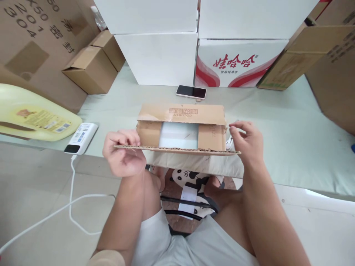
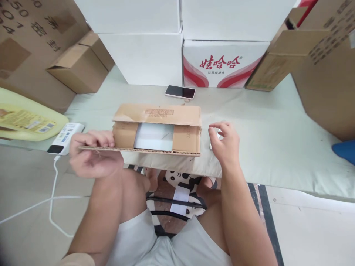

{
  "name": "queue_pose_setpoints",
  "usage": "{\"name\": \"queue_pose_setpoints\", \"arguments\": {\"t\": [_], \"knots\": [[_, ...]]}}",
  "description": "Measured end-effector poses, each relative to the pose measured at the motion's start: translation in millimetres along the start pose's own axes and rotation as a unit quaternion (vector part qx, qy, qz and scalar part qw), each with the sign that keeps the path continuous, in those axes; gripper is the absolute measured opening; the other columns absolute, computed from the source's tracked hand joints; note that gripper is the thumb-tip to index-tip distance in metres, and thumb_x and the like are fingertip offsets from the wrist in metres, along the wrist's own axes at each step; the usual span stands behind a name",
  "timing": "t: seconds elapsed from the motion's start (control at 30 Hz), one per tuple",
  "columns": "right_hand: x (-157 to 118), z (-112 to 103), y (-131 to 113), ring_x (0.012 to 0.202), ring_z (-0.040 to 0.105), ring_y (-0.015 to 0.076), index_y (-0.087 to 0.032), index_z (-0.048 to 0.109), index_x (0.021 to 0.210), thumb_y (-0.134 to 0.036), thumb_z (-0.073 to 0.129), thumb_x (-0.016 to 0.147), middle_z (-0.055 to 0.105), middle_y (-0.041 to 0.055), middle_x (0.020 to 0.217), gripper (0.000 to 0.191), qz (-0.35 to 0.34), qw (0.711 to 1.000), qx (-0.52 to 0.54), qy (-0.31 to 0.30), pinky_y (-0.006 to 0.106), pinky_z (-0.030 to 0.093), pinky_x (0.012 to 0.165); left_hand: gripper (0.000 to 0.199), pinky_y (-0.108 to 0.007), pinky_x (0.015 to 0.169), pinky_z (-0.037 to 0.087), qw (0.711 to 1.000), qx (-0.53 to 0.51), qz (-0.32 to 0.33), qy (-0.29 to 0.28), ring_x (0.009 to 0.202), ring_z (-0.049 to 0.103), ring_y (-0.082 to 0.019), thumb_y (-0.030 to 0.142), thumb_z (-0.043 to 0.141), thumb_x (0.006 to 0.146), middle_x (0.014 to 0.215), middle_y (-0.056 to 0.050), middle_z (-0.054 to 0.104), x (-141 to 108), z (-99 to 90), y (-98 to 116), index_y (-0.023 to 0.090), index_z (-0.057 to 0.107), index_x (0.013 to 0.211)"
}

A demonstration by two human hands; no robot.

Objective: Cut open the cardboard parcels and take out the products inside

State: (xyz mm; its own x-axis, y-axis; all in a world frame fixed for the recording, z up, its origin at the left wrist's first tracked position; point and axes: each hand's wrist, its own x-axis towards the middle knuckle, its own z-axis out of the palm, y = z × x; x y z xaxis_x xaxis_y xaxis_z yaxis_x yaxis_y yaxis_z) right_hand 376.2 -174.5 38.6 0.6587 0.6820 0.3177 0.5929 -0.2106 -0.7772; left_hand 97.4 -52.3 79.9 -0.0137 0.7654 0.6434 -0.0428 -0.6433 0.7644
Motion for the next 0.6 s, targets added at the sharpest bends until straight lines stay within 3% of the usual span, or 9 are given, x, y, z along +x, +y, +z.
{"name": "queue_pose_setpoints", "arguments": {"t": [0.1, 0.17, 0.23, 0.33, 0.43, 0.53, 0.6], "knots": [[-5.2, -6.7, -30.4, 0.069, 0.062, 0.0160, -0.022, 0.062, 0.069, -0.030, 0.060, 0.090, 0.064, 0.0010, 0.070, 0.023, -0.150, 0.980, 0.122, 0.057, 0.032, 0.051, 0.066, 0.039, -0.036, 0.055, 0.024, 0.999, -0.035, -0.002, 0.001, 0.048, 0.026, -0.015, 0.052, 0.047, 0.080, 0.055, 0.002, 0.024, -0.6, 5.2, 6.4, 0.023, 0.026, 0.065], [-8.2, -9.6, -43.9, 0.066, 0.061, 0.0153, -0.022, 0.061, 0.065, -0.023, 0.063, 0.090, 0.065, 0.0004, 0.067, 0.024, -0.251, 0.957, 0.133, 0.055, 0.033, 0.050, 0.067, 0.039, -0.034, 0.051, 0.022, 0.996, -0.086, 0.024, -0.007, 0.045, 0.023, -0.012, 0.049, 0.051, 0.078, 0.052, 0.003, 0.023, 0.7, 9.3, 8.3, 0.022, 0.028, 0.062], [-10.9, -13.5, -51.4, 0.067, 0.063, 0.0157, -0.022, 0.063, 0.067, -0.019, 0.063, 0.090, 0.067, 0.0004, 0.067, 0.023, -0.307, 0.942, 0.128, 0.035, 0.035, 0.051, 0.070, 0.040, -0.032, 0.046, 0.018, 0.989, -0.130, 0.063, -0.012, 0.040, 0.019, -0.010, 0.048, 0.052, 0.079, 0.047, 0.004, 0.022, 2.3, 11.7, 10.0, 0.021, 0.029, 0.060], [-16.2, -26.1, -58.1, 0.071, 0.067, 0.0169, -0.023, 0.069, 0.072, -0.014, 0.064, 0.088, 0.072, 0.0006, 0.072, 0.018, -0.319, 0.940, 0.120, 0.019, 0.036, 0.054, 0.075, 0.038, -0.031, 0.044, 0.019, 0.987, -0.153, 0.045, -0.036, 0.038, 0.021, -0.010, 0.045, 0.054, 0.079, 0.044, 0.004, 0.022, 2.0, 12.4, 20.0, 0.022, 0.032, 0.058], [-23.0, -43.1, -64.2, 0.096, 0.074, 0.0235, -0.024, 0.073, 0.082, -0.017, 0.069, 0.086, 0.079, 0.0057, 0.101, 0.009, -0.297, 0.950, 0.101, -0.001, 0.042, 0.057, 0.091, 0.038, -0.033, 0.048, 0.027, 0.986, -0.132, -0.038, -0.094, 0.040, 0.027, -0.012, 0.043, 0.057, 0.079, 0.046, 0.004, 0.025, -2.3, 14.0, 36.5, 0.022, 0.034, 0.058], [-27.2, -54.0, -67.3, 0.130, 0.064, 0.0319, -0.023, 0.076, 0.092, -0.024, 0.067, 0.090, 0.071, 0.0095, 0.135, 0.010, -0.295, 0.951, 0.075, -0.055, 0.050, 0.052, 0.108, 0.037, -0.034, 0.047, 0.027, 0.971, -0.170, -0.033, -0.167, 0.040, 0.029, -0.012, 0.043, 0.054, 0.082, 0.044, 0.002, 0.031, -4.1, 15.6, 41.6, 0.021, 0.036, 0.059], [-27.8, -56.0, -67.9, 0.139, 0.057, 0.0332, -0.024, 0.078, 0.100, -0.029, 0.063, 0.093, 0.067, 0.0084, 0.142, 0.017, -0.308, 0.944, 0.049, -0.106, 0.053, 0.048, 0.113, 0.039, -0.034, 0.045, 0.027, 0.952, -0.201, -0.028, -0.231, 0.037, 0.032, -0.011, 0.046, 0.052, 0.086, 0.042, 0.001, 0.036, 0.7, 12.3, 34.6, 0.020, 0.041, 0.059]]}}
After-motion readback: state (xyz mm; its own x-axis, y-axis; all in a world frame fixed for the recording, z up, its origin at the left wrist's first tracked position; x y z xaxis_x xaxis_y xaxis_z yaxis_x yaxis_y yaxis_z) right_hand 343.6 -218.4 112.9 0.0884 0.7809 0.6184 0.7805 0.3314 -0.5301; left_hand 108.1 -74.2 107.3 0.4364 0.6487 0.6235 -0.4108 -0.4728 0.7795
